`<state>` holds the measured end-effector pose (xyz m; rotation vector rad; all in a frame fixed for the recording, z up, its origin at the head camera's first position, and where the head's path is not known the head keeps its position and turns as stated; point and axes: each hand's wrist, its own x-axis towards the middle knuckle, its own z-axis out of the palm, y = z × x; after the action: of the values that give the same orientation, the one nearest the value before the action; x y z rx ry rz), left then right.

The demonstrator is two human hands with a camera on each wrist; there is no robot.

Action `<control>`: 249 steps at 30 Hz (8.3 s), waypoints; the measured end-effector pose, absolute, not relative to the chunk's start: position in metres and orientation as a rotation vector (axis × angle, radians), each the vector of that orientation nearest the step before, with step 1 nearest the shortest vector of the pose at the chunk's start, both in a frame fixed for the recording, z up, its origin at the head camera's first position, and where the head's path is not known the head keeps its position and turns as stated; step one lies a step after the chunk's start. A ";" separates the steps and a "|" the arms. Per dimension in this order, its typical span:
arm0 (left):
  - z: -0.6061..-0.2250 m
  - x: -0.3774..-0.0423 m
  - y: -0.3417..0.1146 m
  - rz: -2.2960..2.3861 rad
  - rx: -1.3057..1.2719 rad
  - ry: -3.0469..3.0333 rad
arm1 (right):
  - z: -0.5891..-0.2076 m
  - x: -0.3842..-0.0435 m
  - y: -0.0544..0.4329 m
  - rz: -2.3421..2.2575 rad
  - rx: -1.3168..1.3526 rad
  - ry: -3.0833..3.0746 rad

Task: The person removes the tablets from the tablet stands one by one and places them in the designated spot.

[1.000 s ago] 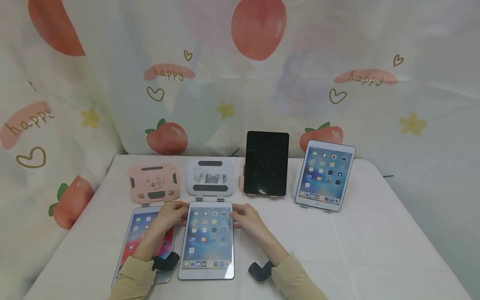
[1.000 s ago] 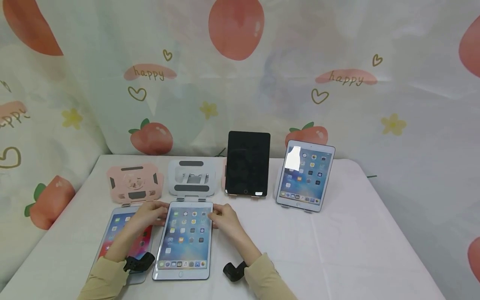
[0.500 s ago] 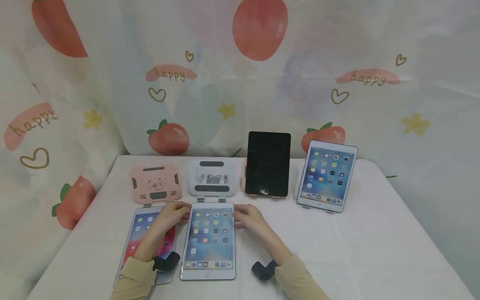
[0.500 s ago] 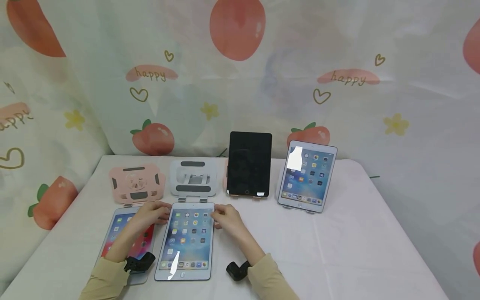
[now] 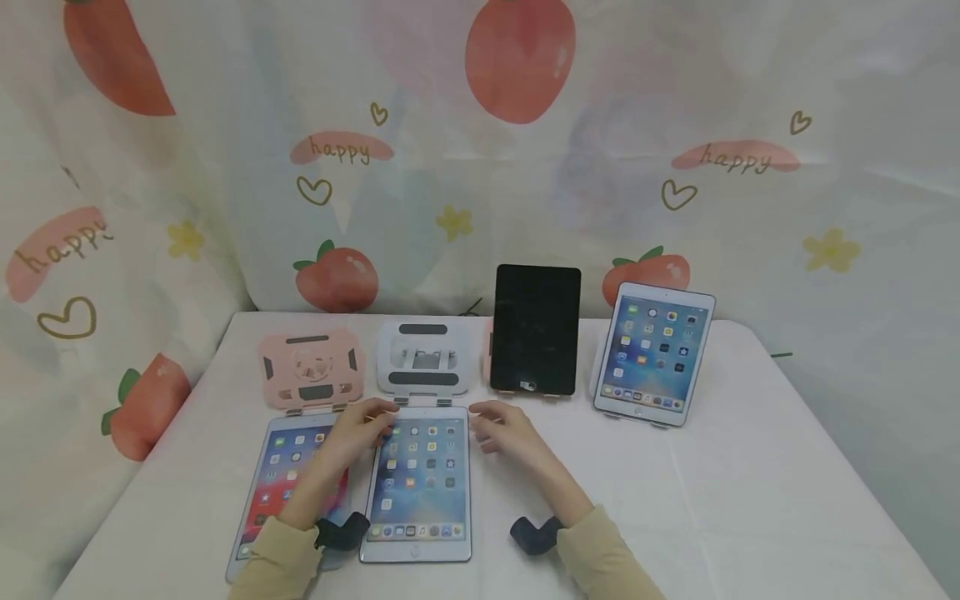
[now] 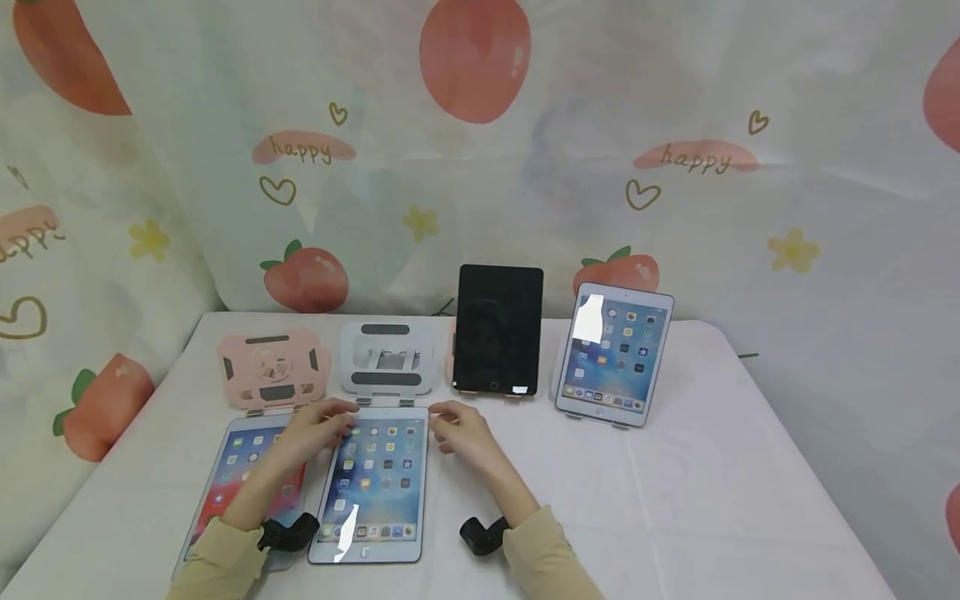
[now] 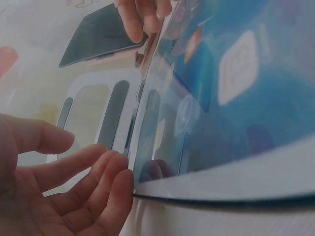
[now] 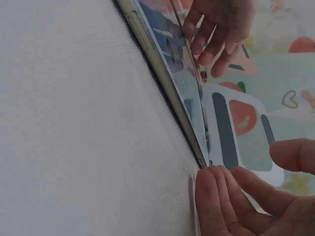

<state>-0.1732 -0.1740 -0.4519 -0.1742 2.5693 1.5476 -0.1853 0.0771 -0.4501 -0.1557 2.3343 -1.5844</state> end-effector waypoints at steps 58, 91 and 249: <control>-0.408 -0.246 -0.062 1.899 0.031 2.445 | -0.406 -0.246 0.169 -1.949 -0.012 2.854; -0.380 -0.302 -0.047 1.836 0.123 2.575 | -0.367 -0.284 0.182 -1.383 -0.094 3.150; -0.395 -0.180 -0.040 2.207 0.252 2.198 | -0.383 -0.165 0.214 -1.903 -0.342 2.813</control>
<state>-0.1799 -0.0405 -0.3950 0.2524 2.1980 2.2066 -0.1648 0.2140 -0.3831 -0.3420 2.8135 -1.9026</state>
